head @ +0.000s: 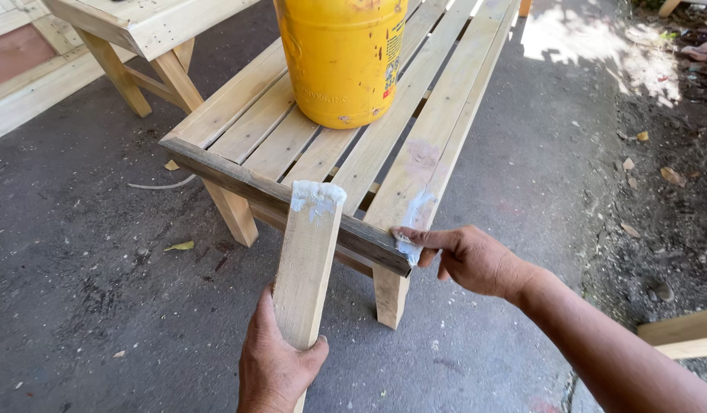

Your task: The person holds a small wooden stick in one hand and uses a finger of the other hand to apply white wood filler onto the joints and edges of a wooden bench, working along the corner and leg joints and moving around the bench to reach different spots.

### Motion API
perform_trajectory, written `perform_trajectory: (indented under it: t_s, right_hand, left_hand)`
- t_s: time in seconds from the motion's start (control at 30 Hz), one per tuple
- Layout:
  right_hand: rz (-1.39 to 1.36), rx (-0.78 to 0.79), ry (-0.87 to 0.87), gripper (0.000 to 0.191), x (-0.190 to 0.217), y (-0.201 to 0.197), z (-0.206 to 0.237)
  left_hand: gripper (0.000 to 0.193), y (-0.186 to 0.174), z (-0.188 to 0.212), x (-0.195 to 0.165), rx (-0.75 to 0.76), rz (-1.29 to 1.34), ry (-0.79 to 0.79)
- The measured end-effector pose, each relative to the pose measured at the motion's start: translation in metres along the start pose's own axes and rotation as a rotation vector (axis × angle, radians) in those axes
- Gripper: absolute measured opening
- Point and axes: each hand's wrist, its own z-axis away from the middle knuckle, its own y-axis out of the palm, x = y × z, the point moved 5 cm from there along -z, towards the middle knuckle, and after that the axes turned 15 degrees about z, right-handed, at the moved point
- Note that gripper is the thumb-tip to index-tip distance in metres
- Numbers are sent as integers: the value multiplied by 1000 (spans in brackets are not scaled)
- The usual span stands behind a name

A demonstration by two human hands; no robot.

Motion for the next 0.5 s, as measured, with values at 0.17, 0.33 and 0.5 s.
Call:
perform_trajectory:
  t_s: [0.17,0.33,0.5]
  right_hand:
    - [-10,-56,-26,75,-2,0,-1]
    - [109,-152,-91,70,-3,-3,-2]
    - [134,-215,-84,74,-5,-3,3]
  left_hand:
    - [119,0,-10,0,-54,36,27]
    - [120,7,-21,8,-113,87,210]
    - [122,22,-27,18,-125,115,250]
